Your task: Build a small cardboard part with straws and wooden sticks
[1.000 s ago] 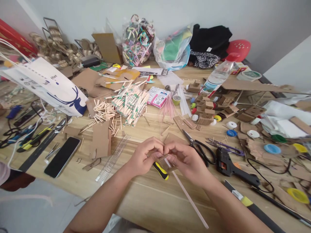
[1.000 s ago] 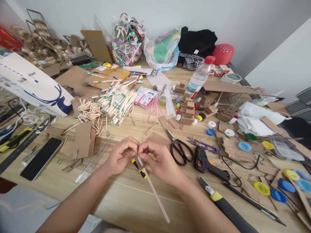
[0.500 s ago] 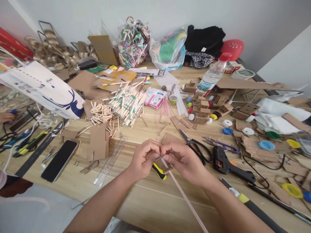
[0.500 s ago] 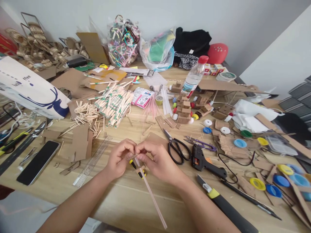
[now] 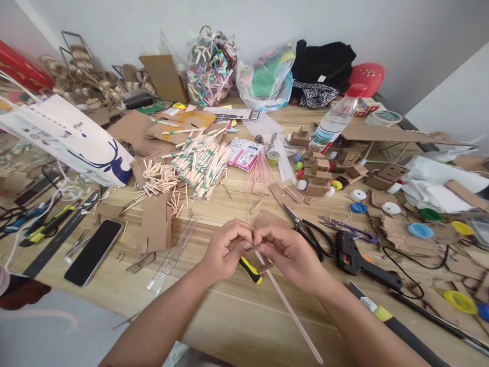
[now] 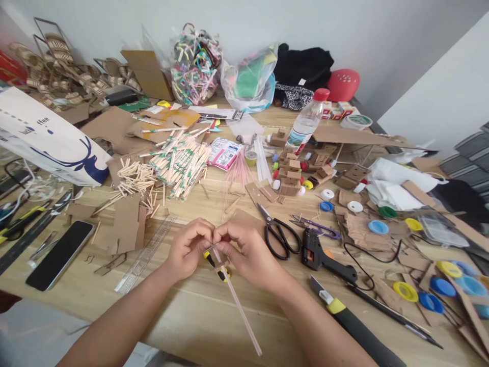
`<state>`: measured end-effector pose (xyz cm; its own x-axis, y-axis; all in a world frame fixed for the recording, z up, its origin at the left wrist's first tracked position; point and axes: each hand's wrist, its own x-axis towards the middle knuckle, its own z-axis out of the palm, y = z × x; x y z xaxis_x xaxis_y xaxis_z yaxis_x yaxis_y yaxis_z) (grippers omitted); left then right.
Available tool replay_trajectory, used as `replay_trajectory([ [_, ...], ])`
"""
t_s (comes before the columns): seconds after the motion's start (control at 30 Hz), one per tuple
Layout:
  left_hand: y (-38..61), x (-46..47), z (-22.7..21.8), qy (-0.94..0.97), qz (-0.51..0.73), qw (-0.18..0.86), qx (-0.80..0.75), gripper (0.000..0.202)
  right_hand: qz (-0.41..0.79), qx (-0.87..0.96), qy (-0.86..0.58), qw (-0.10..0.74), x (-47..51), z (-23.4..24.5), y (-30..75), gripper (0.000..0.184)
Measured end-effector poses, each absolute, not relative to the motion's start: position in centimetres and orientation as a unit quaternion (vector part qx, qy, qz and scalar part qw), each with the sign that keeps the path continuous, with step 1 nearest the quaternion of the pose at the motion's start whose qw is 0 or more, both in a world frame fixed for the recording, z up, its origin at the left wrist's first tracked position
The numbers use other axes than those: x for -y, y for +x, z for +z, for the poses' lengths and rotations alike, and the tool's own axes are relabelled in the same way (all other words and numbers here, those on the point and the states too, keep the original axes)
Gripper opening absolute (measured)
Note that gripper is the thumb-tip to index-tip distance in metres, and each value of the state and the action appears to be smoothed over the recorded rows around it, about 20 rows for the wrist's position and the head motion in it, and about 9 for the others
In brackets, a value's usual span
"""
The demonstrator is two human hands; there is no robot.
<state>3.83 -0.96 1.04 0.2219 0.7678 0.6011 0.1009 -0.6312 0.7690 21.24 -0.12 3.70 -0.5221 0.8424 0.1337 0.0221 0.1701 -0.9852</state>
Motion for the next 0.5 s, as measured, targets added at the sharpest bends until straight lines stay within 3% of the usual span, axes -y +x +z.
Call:
replay_trajectory([
  [0.23,4.23,1.27,1.09,0.69,0.557,0.345,-0.307,0.029,0.51,0.706,-0.324,0.369,0.06,3.97,21.41,0.028],
  [0.5,4.45,1.45,1.23,0.679,0.563,0.357,-0.309,0.031,0.55,0.677,-0.324,0.366,0.06,3.65,21.42,0.036],
])
